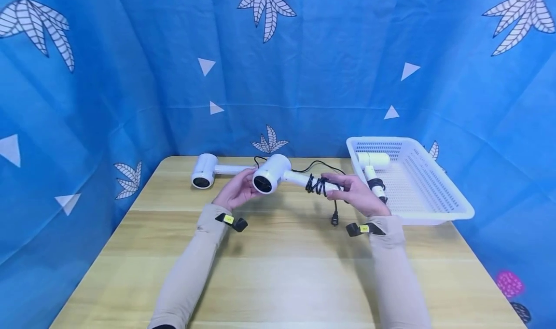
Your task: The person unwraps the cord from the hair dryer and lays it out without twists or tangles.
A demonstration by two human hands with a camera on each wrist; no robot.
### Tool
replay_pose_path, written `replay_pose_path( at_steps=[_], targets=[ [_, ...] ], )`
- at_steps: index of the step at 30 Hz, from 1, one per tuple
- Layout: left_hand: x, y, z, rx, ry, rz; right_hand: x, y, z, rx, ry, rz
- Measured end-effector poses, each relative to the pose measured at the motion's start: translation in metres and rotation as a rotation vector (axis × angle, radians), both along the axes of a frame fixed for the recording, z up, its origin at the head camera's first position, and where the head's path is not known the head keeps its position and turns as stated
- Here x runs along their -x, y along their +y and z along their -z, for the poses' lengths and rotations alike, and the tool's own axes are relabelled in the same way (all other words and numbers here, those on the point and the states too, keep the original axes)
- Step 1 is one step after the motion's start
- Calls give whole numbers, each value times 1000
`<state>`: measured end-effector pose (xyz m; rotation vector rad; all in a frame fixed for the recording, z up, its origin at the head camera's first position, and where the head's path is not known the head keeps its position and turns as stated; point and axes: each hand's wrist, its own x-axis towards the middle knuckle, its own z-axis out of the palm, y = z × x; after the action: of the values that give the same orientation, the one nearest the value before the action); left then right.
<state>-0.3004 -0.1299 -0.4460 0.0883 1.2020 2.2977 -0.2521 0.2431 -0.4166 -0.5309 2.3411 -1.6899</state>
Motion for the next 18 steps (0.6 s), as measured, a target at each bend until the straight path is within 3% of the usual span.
replay_pose_path(
  at_steps=[8,18],
  targets=[
    [-12,-16,15,-75,-56,-25,16,-12,15,91,-19,-20],
    [-18,-30,18,-90,-91,-34,36,-22,31,140,-14,-69]
  ],
)
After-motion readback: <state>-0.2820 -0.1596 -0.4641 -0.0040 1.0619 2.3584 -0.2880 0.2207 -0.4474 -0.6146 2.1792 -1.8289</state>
